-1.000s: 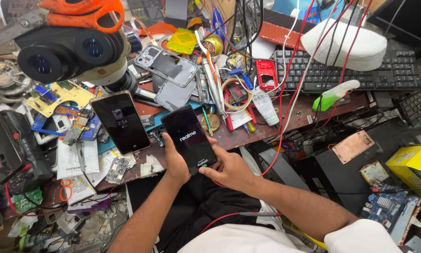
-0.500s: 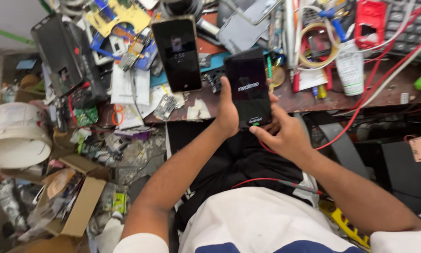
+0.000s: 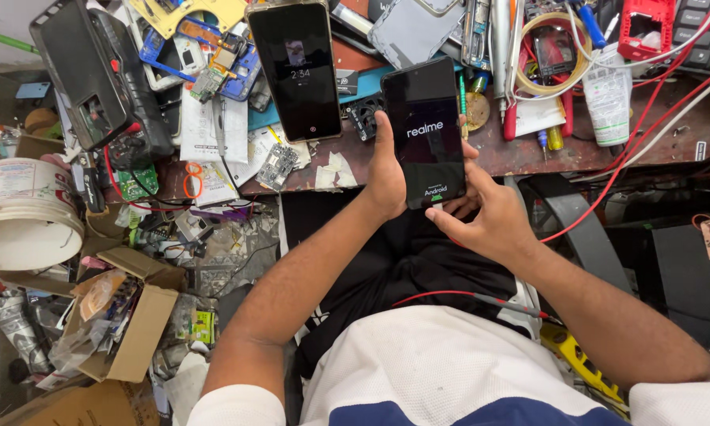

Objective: The person repairs a smartphone at a cluttered workbench. They use tweezers to work inside the opened phone with its battery exposed, press the power button and watch the boot screen, reopen the back cover, manipulate the internal battery connector, then press the cover back on and continue handling the phone.

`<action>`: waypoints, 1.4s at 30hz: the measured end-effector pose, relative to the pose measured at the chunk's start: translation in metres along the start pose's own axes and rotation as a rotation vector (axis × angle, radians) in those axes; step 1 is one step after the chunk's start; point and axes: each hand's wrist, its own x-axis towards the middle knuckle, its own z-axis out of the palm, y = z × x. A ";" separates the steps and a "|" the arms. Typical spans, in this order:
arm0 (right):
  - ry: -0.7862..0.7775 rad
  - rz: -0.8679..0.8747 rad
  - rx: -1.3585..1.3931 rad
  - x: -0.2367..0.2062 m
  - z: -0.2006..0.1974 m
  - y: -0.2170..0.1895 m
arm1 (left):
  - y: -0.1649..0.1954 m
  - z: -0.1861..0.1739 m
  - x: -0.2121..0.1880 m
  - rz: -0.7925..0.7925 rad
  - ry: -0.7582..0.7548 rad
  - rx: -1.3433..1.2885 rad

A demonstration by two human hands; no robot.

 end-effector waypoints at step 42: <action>-0.019 0.017 0.242 -0.013 -0.014 0.002 | -0.004 0.019 0.002 0.011 0.105 0.069</action>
